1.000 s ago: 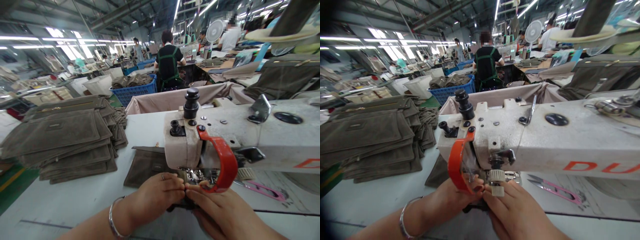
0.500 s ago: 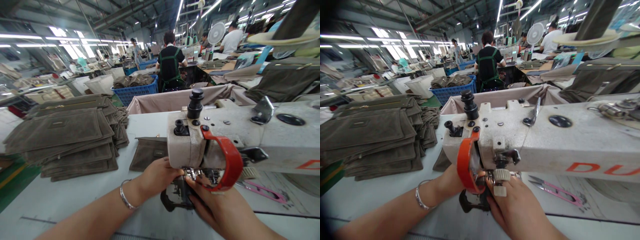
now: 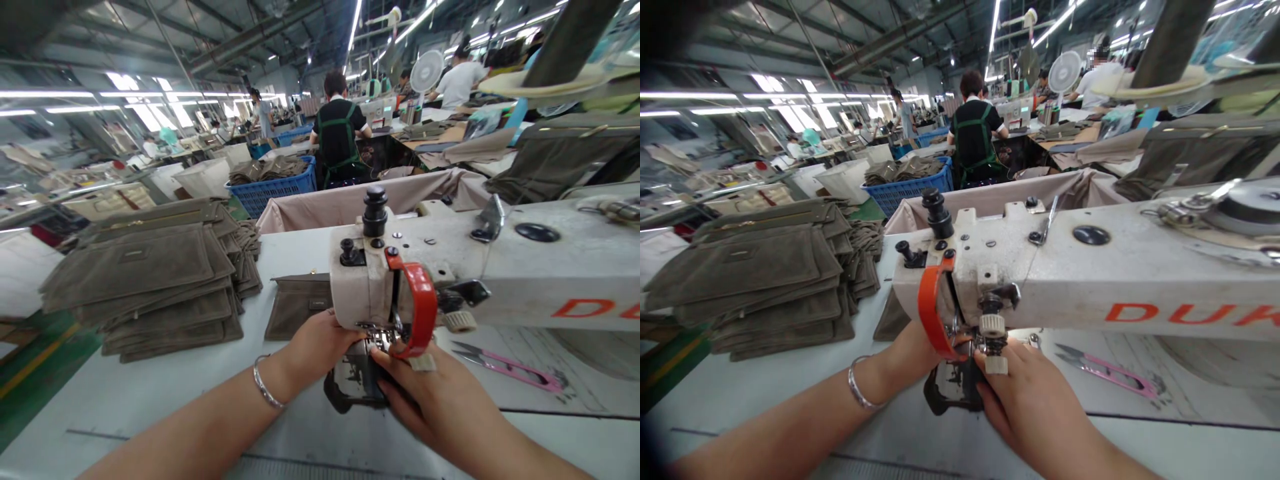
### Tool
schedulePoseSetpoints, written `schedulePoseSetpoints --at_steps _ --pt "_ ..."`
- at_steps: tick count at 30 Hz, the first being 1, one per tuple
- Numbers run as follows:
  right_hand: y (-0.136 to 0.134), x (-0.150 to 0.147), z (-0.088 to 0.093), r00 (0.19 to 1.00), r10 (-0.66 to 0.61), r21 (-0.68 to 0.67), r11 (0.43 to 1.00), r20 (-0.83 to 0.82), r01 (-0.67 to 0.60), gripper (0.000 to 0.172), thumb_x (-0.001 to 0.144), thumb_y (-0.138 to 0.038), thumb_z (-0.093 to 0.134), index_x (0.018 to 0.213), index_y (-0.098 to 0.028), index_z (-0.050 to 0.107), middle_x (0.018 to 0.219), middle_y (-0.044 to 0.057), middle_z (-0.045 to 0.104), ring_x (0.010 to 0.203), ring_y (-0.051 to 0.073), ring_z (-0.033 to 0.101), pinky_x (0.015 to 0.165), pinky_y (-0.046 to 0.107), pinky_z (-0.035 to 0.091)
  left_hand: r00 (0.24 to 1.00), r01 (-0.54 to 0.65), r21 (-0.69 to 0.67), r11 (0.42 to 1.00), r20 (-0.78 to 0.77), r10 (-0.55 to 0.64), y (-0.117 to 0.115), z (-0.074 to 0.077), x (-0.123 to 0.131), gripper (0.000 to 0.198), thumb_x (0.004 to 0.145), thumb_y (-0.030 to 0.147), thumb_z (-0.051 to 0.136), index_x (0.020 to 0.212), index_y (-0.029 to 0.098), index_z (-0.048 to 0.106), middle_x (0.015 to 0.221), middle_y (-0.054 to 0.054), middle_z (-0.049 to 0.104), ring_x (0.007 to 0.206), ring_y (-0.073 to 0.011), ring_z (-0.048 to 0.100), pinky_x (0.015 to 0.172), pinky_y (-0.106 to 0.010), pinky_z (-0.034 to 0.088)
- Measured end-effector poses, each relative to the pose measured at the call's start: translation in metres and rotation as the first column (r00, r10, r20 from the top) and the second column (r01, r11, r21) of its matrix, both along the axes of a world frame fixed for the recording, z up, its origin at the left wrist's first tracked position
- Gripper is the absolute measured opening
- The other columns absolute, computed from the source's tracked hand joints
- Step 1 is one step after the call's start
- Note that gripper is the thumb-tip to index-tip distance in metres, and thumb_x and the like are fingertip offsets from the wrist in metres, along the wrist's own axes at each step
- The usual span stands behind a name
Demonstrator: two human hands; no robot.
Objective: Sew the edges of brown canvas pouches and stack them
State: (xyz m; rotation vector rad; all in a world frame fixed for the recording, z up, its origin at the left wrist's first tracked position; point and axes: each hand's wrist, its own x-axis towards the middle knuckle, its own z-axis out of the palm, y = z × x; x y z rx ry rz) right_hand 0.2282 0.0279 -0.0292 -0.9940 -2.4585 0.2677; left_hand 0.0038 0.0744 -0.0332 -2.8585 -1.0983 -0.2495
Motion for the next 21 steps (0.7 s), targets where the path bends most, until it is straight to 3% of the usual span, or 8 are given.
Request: schedulePoseSetpoints --at_steps 4,8,10,13,17,21 --pt "0.0 0.002 -0.003 1.0 -0.003 0.013 1.0 0.007 0.003 0.032 0.092 -0.02 0.047 0.12 -0.016 0.061 0.113 0.017 0.06 0.102 0.032 0.058 0.084 0.052 0.053 0.999 -0.048 -0.004 0.999 -0.009 0.048 0.001 0.001 0.001 0.028 0.102 0.023 0.042 0.127 0.021 0.056 0.113 -0.001 0.07 0.109 -0.0166 0.062 0.1 -0.031 0.045" --pt "0.0 0.003 -0.004 1.0 0.004 0.013 1.0 0.018 -0.004 0.03 0.093 -0.02 0.046 0.118 -0.016 0.063 0.108 0.015 0.062 0.096 0.031 0.059 0.08 0.05 0.054 0.998 -0.057 -0.006 0.998 -0.025 0.056 -0.001 0.004 0.004 0.032 0.1 0.016 0.043 0.131 0.02 0.051 0.129 -0.005 0.062 0.116 -0.0193 0.058 0.101 -0.034 0.044" --pt "0.001 0.003 -0.004 1.0 0.006 0.013 1.0 0.015 -0.006 0.03 0.094 -0.02 0.045 0.118 -0.016 0.064 0.105 0.015 0.062 0.094 0.03 0.059 0.078 0.049 0.054 0.997 -0.073 -0.008 0.997 -0.034 0.073 -0.01 0.01 0.008 0.034 0.097 0.009 0.043 0.129 0.018 0.052 0.131 -0.007 0.06 0.117 -0.0216 0.057 0.099 -0.036 0.045" --pt "0.0 0.004 -0.003 0.999 0.034 0.004 0.999 -0.001 -0.034 0.034 0.093 -0.017 0.045 0.122 -0.017 0.062 0.107 0.015 0.063 0.096 0.029 0.059 0.08 0.048 0.053 0.995 -0.098 -0.044 0.994 -0.035 0.097 -0.033 0.024 0.018 0.03 0.092 0.006 0.045 0.118 0.014 0.057 0.117 -0.011 0.066 0.111 -0.0253 0.059 0.095 -0.04 0.048" --pt "0.0 0.006 -0.001 0.995 0.1 -0.022 0.995 -0.012 -0.1 0.036 0.089 -0.014 0.047 0.121 -0.02 0.062 0.117 0.014 0.061 0.103 0.031 0.056 0.084 0.049 0.051 0.989 -0.128 -0.185 0.974 0.05 0.139 -0.056 0.045 0.031 0.02 0.091 0.012 0.048 0.107 0.014 0.06 0.112 -0.011 0.066 0.111 -0.0255 0.058 0.097 -0.042 0.048" --pt "0.001 0.007 0.0 0.996 0.086 -0.058 0.995 0.02 -0.085 0.035 0.089 -0.015 0.046 0.118 -0.022 0.064 0.109 0.014 0.062 0.098 0.032 0.057 0.079 0.049 0.052 0.934 -0.179 -0.419 0.89 0.213 0.288 -0.058 0.057 0.029 0.018 0.091 0.01 0.046 0.095 0.016 0.063 0.108 -0.008 0.065 0.103 -0.0201 0.06 0.096 -0.036 0.05"
